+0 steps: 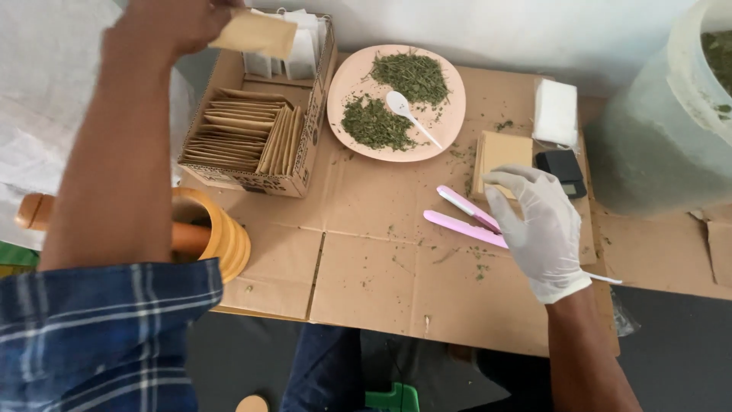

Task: Folding and sealing small tea bags using a handheld heat sealer on a cardboard workspace.

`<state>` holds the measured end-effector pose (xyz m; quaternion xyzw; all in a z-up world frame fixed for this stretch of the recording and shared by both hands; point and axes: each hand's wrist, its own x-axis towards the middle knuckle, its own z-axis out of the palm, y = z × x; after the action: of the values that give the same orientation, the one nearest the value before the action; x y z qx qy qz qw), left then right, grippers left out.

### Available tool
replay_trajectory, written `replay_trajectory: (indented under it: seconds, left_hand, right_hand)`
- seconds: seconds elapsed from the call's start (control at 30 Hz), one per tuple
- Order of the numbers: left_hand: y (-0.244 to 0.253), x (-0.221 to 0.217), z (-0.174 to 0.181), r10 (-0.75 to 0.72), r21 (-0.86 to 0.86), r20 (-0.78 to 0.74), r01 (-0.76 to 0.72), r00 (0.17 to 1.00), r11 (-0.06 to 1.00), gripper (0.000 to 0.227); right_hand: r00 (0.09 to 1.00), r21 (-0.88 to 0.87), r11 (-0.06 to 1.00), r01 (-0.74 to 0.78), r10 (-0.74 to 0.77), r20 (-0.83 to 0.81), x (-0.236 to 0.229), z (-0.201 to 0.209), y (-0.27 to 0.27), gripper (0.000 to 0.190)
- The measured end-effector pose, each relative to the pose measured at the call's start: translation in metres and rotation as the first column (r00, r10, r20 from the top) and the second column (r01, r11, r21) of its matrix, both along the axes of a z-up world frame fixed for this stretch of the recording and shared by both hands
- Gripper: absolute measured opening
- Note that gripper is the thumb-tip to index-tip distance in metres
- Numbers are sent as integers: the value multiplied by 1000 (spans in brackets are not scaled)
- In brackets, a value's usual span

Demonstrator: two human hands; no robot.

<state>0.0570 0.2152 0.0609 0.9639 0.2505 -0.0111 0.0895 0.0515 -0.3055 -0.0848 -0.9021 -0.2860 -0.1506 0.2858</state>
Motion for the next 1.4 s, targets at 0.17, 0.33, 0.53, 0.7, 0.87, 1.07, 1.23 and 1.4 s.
replay_trajectory:
  seconds: [0.17,0.33,0.53,0.7,0.87,1.07,1.23,1.4]
  left_hand:
    - [68,36,-64,-259,84,168,248,951,965,31]
    - [69,41,-77,-308,132,117,292,944,947,35]
    - [68,39,-87,-254,75,1,253,967,965,38]
    - [64,43,-96,-181,51,-99,187,978,981,49]
    - [79,54,-117,-191,185,-178,224,965,957,51]
    - [75,53,-121,-186,315,-253,262,950,912,40]
    - [83,60,-136,-195,427,-337,334,921,841,39]
    - [71,67,-138,-149,427,-432,348,889,835,24]
  right_hand:
    - [999,-20,999,31,-31,-38,3,-1,3,24]
    - [994,-35,998,59,-62,-92,4,-4,2,25]
    - [989,-55,996,74,-80,-127,3,-5,4,25]
    - [997,-23,999,40,-41,-61,4,-8,5,21]
    - [996,-31,998,45,-47,-75,3,-7,4,22]
    - [999,-33,999,27,-28,-45,4,-9,2,21]
    - [994,-45,997,57,-61,-92,3,-6,4,22]
    - [999,-44,999,20,-22,-48,5,-10,3,23]
